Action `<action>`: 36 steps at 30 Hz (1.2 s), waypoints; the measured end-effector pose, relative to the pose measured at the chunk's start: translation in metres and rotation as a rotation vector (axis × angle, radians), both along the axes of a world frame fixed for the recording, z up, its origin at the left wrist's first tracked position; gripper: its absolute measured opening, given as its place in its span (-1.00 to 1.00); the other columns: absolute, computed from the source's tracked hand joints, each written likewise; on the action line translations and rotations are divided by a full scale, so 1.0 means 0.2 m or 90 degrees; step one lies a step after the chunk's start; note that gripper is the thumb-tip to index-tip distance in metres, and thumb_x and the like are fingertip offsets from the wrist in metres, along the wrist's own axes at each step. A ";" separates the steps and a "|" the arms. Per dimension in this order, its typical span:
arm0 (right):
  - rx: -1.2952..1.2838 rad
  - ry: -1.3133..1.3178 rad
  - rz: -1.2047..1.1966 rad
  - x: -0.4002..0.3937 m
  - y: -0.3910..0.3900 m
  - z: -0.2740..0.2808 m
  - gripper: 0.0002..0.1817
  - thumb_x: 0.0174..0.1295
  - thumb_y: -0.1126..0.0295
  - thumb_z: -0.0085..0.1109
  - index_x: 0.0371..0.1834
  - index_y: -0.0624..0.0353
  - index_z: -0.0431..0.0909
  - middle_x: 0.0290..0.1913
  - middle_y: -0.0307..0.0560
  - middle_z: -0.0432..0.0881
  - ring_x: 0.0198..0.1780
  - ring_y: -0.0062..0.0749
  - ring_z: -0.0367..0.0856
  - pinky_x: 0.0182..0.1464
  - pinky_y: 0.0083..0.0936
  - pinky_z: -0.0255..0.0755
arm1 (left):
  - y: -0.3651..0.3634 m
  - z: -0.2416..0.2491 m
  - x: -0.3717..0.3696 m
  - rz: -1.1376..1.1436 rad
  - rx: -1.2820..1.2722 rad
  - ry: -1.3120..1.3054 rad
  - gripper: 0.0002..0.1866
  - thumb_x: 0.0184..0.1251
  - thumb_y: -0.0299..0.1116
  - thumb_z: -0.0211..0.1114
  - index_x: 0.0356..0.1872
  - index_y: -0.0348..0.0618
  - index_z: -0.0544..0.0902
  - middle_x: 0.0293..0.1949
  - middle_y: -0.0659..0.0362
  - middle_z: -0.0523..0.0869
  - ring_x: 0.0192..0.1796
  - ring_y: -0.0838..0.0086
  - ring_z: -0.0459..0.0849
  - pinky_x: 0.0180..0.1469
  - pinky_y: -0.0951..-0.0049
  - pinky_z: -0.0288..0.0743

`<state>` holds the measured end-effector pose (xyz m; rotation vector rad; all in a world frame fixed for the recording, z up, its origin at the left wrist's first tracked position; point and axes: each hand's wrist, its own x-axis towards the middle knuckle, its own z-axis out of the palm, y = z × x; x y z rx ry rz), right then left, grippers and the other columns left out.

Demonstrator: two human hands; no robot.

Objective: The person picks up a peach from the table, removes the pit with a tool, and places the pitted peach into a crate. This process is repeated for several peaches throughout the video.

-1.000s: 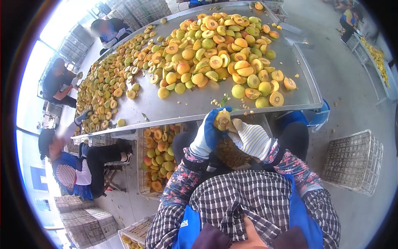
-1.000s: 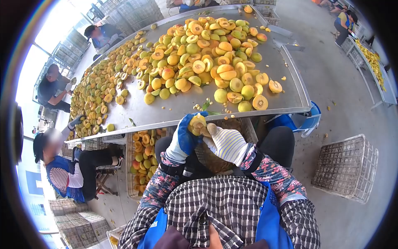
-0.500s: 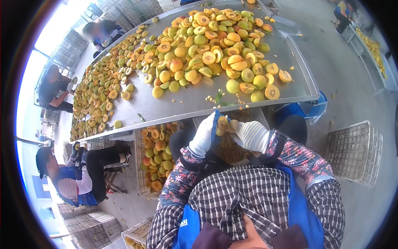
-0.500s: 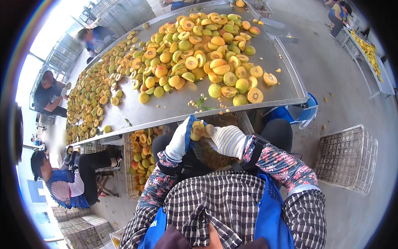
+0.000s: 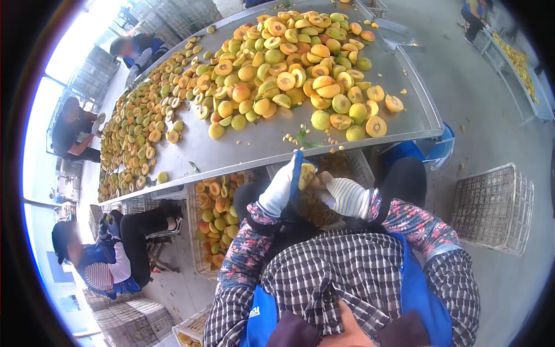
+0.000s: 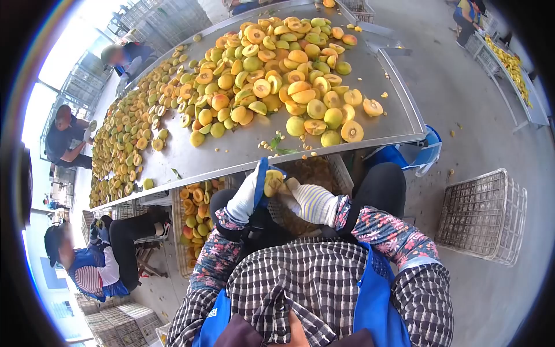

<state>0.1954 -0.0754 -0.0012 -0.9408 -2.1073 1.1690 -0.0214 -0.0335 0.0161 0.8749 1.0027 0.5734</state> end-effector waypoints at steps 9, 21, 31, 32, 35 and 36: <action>0.002 0.066 0.030 -0.02 0.04 -0.28 -0.70 0.43 0.24 0.05 -0.03 0.28 0.37 -0.34 0.28 0.61 -0.29 0.24 0.61 -0.28 -0.11 0.46 | -0.07 0.00 0.10 0.107 0.246 0.035 -0.27 0.58 0.20 -0.24 -0.12 -0.31 0.67 -0.20 0.09 0.73 -0.15 0.44 0.67 0.06 0.44 0.54; -0.046 -0.146 -0.027 -0.01 0.04 0.09 -0.57 0.48 0.03 -0.06 -0.14 0.28 0.43 -0.40 0.28 0.62 -0.31 0.19 0.64 -0.30 -0.10 0.47 | -0.07 -0.09 0.11 0.200 0.311 0.052 -0.25 0.62 0.14 -0.33 -0.22 -0.33 0.68 -0.27 0.08 0.73 -0.21 0.38 0.69 0.02 0.40 0.55; -0.125 0.050 -0.027 -0.07 -0.04 0.03 -0.59 0.52 0.13 -0.09 0.01 0.35 0.39 -0.30 0.22 0.60 -0.23 0.16 0.59 -0.12 -0.15 0.44 | -0.06 -0.01 0.13 0.192 0.271 -0.006 -0.19 0.59 0.22 -0.31 -0.30 -0.33 0.72 -0.37 0.11 0.75 -0.30 0.44 0.70 -0.09 0.46 0.58; -0.127 0.050 -0.029 -0.08 -0.04 0.00 -0.59 0.52 0.13 -0.09 0.01 0.35 0.39 -0.30 0.22 0.60 -0.23 0.16 0.59 -0.12 -0.15 0.44 | -0.05 -0.01 0.12 0.190 0.269 -0.006 -0.19 0.59 0.22 -0.31 -0.30 -0.33 0.72 -0.37 0.11 0.75 -0.30 0.44 0.70 -0.09 0.46 0.58; -0.019 0.179 -0.039 -0.09 -0.03 -0.04 -0.59 0.50 0.02 -0.05 -0.06 0.21 0.42 -0.47 -0.03 0.53 -0.49 -0.15 0.55 -0.38 -0.28 0.44 | -0.03 -0.01 0.10 0.106 0.197 0.024 -0.18 0.58 0.23 -0.32 -0.28 -0.33 0.73 -0.37 0.09 0.75 -0.30 0.43 0.70 -0.09 0.46 0.59; -0.395 0.225 -0.015 -0.07 -0.04 0.09 -0.59 0.47 -0.04 -0.02 -0.10 0.12 0.43 -0.54 -0.16 0.45 -0.59 -0.34 0.44 -0.52 -0.41 0.32 | -0.03 -0.01 0.11 0.128 0.193 -0.008 -0.18 0.58 0.23 -0.32 -0.28 -0.34 0.73 -0.36 0.09 0.75 -0.30 0.42 0.70 -0.10 0.45 0.59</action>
